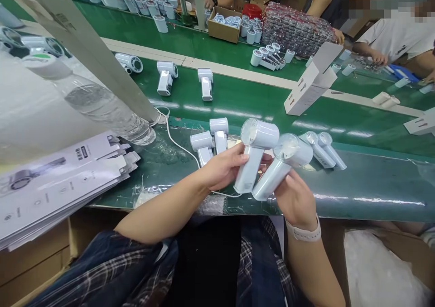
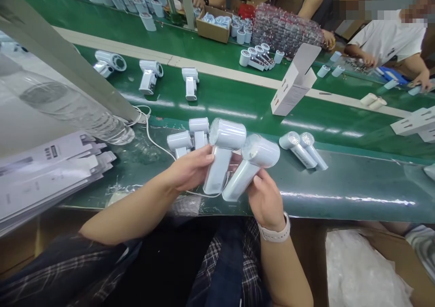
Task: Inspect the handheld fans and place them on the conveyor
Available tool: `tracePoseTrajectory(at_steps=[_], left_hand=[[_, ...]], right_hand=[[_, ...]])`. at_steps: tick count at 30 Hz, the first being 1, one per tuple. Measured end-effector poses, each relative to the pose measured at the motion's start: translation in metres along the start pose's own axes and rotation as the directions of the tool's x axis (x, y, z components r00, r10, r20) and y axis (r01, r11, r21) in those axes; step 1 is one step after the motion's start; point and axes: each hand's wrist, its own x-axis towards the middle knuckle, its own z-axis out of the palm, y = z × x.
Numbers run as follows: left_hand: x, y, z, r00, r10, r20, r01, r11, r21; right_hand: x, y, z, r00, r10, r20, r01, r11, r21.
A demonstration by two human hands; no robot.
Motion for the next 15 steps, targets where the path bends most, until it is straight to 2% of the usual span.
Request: tracePoseTrajectory(at_steps=[3,6,10,15], left_hand=[[0.0031,0.0,-0.0026,0.999,0.009,-0.048,-0.006,0.998,0.068],[0.0056,-0.0016,-0.0046,0.997,-0.004,-0.074,0.011,0.995,0.097],[0.007,-0.0045,-0.0058,0.989,0.038,-0.14,-0.026,0.996,0.089],[0.0087,-0.0072,-0.0058,0.993,0.025,-0.113,-0.022,0.999,0.033]], right_hand=[[0.0019,0.0004,0.005,0.997,0.079,0.012,-0.08,0.989,0.123],[0.0044,0.0039,0.007,0.993,0.121,-0.006,-0.119,0.983,0.142],[0.0058,0.0076,0.0083,0.998,0.068,0.008,-0.068,0.995,0.072],[0.0052,0.0077,0.0081,1.0,0.005,-0.007,-0.004,1.0,0.02]])
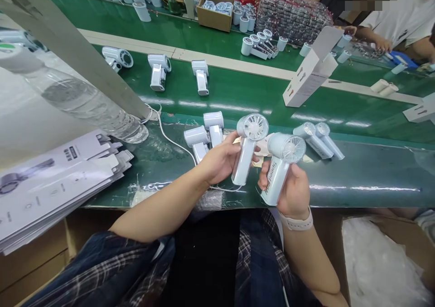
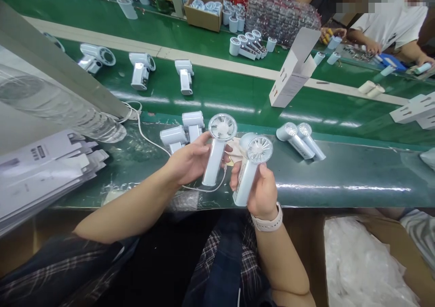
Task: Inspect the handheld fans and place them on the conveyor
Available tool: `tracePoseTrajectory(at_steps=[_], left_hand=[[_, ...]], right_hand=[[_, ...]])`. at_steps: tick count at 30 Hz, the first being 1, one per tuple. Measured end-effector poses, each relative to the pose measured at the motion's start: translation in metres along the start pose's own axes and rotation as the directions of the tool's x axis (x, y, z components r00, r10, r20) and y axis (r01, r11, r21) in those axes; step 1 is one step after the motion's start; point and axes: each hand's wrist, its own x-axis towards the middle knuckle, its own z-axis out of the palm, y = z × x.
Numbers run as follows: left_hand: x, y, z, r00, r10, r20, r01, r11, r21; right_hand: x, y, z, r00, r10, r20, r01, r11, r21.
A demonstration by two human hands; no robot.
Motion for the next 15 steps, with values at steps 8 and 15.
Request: tracePoseTrajectory(at_steps=[8,15], left_hand=[[-0.001,-0.001,-0.001,0.998,0.059,-0.037,-0.052,0.983,0.174],[-0.002,-0.001,-0.003,0.997,0.071,-0.011,-0.066,0.971,0.23]], right_hand=[[0.0,-0.001,-0.016,0.992,-0.122,-0.027,0.123,0.992,0.039],[0.003,0.003,-0.016,0.96,-0.177,-0.216,0.166,0.984,-0.071]])
